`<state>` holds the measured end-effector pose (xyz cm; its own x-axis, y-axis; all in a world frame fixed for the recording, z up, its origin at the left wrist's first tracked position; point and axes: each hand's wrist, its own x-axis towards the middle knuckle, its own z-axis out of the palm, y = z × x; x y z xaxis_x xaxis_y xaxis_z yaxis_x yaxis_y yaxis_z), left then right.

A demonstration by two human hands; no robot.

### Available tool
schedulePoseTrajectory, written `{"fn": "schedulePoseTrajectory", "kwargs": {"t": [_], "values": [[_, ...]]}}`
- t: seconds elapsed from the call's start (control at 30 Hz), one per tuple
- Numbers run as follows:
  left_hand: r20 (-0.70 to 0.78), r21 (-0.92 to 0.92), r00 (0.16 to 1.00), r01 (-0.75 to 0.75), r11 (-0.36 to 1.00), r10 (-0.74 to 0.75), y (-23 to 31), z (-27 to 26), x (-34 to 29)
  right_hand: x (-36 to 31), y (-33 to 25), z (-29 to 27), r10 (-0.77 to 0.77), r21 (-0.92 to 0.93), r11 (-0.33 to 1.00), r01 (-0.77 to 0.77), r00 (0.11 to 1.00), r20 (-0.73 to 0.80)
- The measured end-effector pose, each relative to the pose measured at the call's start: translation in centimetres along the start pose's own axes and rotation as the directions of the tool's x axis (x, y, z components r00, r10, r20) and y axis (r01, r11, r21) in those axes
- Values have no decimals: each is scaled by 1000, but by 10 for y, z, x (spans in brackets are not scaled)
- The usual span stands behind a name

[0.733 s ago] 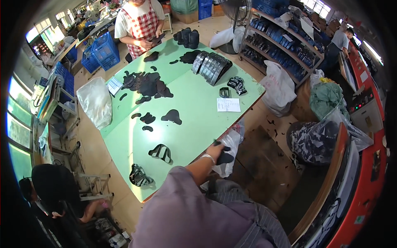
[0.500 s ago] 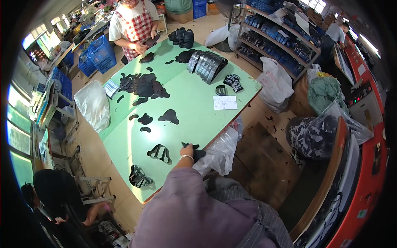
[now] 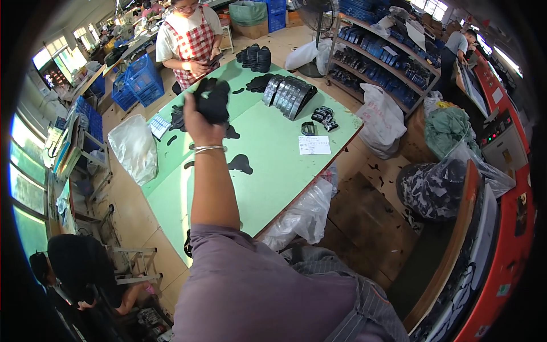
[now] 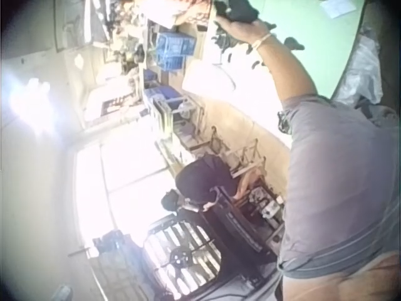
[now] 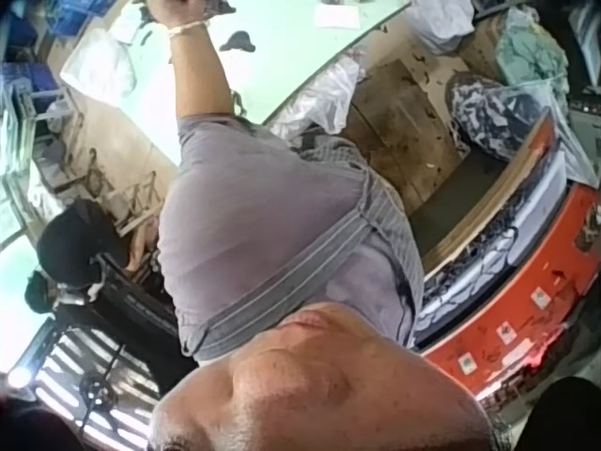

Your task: Cutting leather components from sheets using a hydraulic die-cutting press.

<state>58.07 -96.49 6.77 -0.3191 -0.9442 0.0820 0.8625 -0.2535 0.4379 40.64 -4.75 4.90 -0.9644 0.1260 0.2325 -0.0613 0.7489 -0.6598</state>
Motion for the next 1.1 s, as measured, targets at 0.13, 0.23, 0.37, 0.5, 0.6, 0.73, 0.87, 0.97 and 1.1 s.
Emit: {"fn": "schedulePoseTrajectory", "kwargs": {"t": [0.13,0.23,0.37,0.5,0.6,0.73,0.87,0.97,1.1], "values": [[375,-237,913,-75,969,162,58,32,-11,10,4,-1,-17,-69,997,16,1000,-18],[232,-173,955,-148,974,187,54,27,-17,12,9,-9,-25,-132,991,19,999,-45],[-218,7,965,-148,989,146,30,-63,10,16,10,-12,-40,-204,979,26,997,-64],[-844,299,529,321,899,91,13,-201,-12,25,9,-6,-54,-262,964,34,996,-69],[-888,147,455,418,897,-66,-50,-218,-71,21,12,-29,-57,-367,930,3,989,-135],[-912,231,410,440,868,35,-59,-292,-115,35,18,-25,-71,-412,911,12,989,-129],[-906,317,413,528,788,88,-112,-278,-122,40,39,-38,-77,-478,878,-26,978,-194],[-906,240,416,662,711,-82,-164,-226,-108,45,61,-51,-77,-514,855,-64,966,-248],[-723,324,611,712,623,-322,-225,-153,-98,52,97,-68,-69,-545,831,-114,950,-303]]}}
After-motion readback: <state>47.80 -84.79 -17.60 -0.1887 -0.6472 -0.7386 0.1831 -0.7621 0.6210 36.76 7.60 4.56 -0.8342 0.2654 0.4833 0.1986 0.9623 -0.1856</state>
